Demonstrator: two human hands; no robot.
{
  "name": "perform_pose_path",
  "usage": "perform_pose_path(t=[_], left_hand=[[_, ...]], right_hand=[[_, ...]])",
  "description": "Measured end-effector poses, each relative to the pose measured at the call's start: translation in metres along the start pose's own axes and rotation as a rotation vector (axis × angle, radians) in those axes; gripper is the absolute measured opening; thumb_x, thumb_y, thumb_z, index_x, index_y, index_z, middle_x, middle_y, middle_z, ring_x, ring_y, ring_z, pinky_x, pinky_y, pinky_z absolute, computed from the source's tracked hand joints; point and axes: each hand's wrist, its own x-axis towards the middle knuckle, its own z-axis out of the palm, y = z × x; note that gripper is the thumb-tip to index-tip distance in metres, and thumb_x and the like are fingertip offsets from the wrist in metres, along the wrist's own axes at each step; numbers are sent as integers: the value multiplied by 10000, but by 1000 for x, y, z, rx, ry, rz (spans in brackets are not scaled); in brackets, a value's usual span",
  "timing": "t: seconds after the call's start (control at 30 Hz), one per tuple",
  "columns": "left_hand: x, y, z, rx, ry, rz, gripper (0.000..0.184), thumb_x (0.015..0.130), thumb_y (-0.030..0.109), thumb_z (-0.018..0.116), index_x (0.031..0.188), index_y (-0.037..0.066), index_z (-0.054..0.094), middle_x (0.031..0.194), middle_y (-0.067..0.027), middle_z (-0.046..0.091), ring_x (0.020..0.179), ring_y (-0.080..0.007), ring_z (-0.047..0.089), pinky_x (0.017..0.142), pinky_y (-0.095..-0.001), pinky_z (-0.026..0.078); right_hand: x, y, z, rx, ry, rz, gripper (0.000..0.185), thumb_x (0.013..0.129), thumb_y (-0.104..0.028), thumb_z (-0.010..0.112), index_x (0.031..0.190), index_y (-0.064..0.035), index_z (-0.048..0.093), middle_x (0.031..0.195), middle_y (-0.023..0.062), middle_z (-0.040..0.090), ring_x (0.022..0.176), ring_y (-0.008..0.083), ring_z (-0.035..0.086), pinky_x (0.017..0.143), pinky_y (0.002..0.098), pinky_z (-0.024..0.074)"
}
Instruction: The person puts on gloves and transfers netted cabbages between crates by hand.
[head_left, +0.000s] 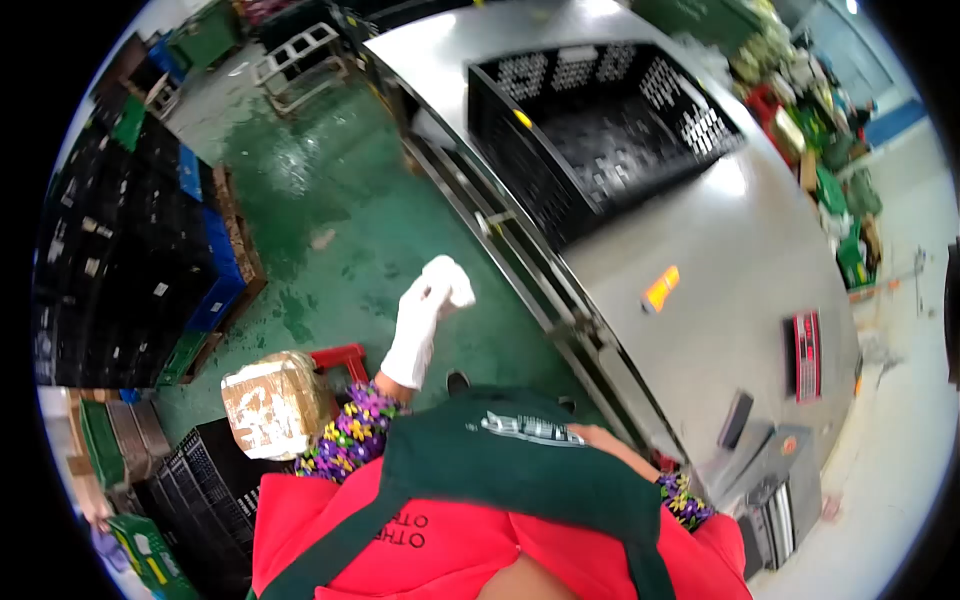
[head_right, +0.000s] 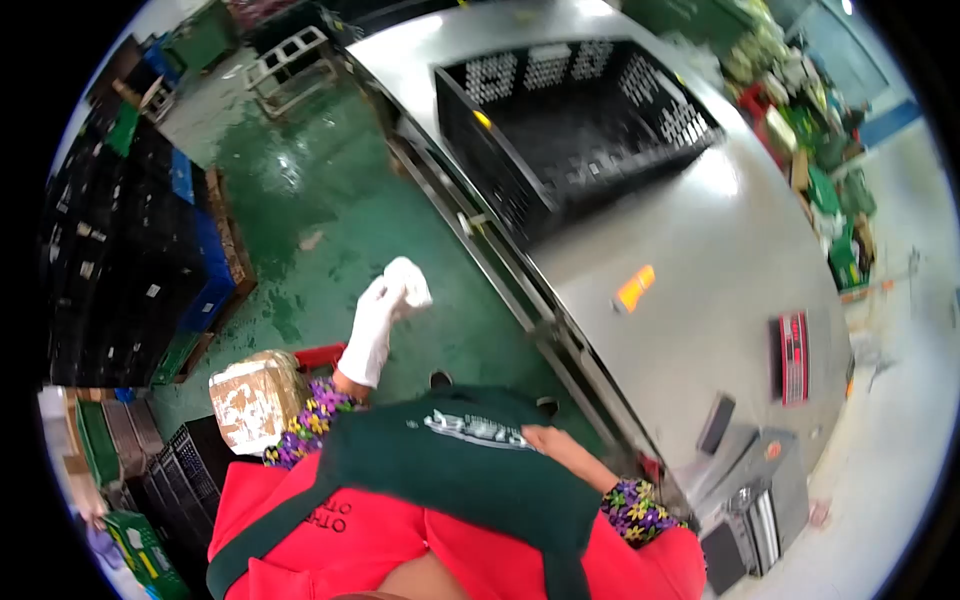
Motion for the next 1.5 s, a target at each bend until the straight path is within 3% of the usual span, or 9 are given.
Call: perform_pose_path(t=[0.1,0.17,0.33,0.57,0.7,1.13,1.33,1.5], left_hand=[[5,7,-32,-98,122,42,150,924,171,616,966,30,642,918,7,638,852,-78,571,780,-255,459],[12,-7,-62,-68,119,1,129,918,156,615,956,35,643,910,-1,637,843,-81,570,776,-258,459],[2,2,-116,-165,222,9,111,908,157,618,926,50,644,865,-6,623,799,-87,564,734,-258,461],[22,14,-167,-168,405,-39,155,914,183,627,998,54,644,924,-29,646,844,-125,630,746,-278,517],[62,39,-171,-139,396,-16,149,941,244,600,978,100,610,908,-7,621,852,-114,605,736,-294,513],[212,105,-198,-130,534,-79,123,926,195,612,938,73,618,864,-36,658,781,-125,650,694,-268,524],[264,115,-217,-217,490,-129,132,949,191,585,922,66,617,875,-45,654,797,-132,651,721,-289,532],[327,137,-258,-183,310,-130,154,951,201,589,925,54,628,882,-50,656,799,-143,653,742,-290,531]], right_hand=[[88,57,-3,-226,-144,-246,359,976,-298,422,1074,6,586,961,227,644,958,354,634,832,410,478],[136,42,-9,-304,-237,-336,357,975,-297,424,1078,5,585,961,224,644,956,351,634,830,409,478],[194,-72,-4,-240,-450,-255,354,974,-294,429,1090,4,583,960,217,646,950,342,636,826,404,480],[278,-133,-25,-221,-569,-291,350,973,-290,437,1105,2,579,959,207,647,941,330,638,821,399,483],[332,-149,-56,-230,-604,-308,349,972,-287,441,1114,0,577,958,202,648,936,323,639,818,395,484],[476,-240,-159,-276,-639,-326,347,969,-279,455,1144,-3,571,956,183,652,920,301,643,808,385,489],[516,-273,-168,-277,-609,-292,348,967,-276,461,1157,-5,568,955,175,653,912,290,644,803,380,491],[547,-300,-151,-258,-553,-261,349,966,-273,466,1168,-7,566,954,168,655,906,282,646,799,376,493]])
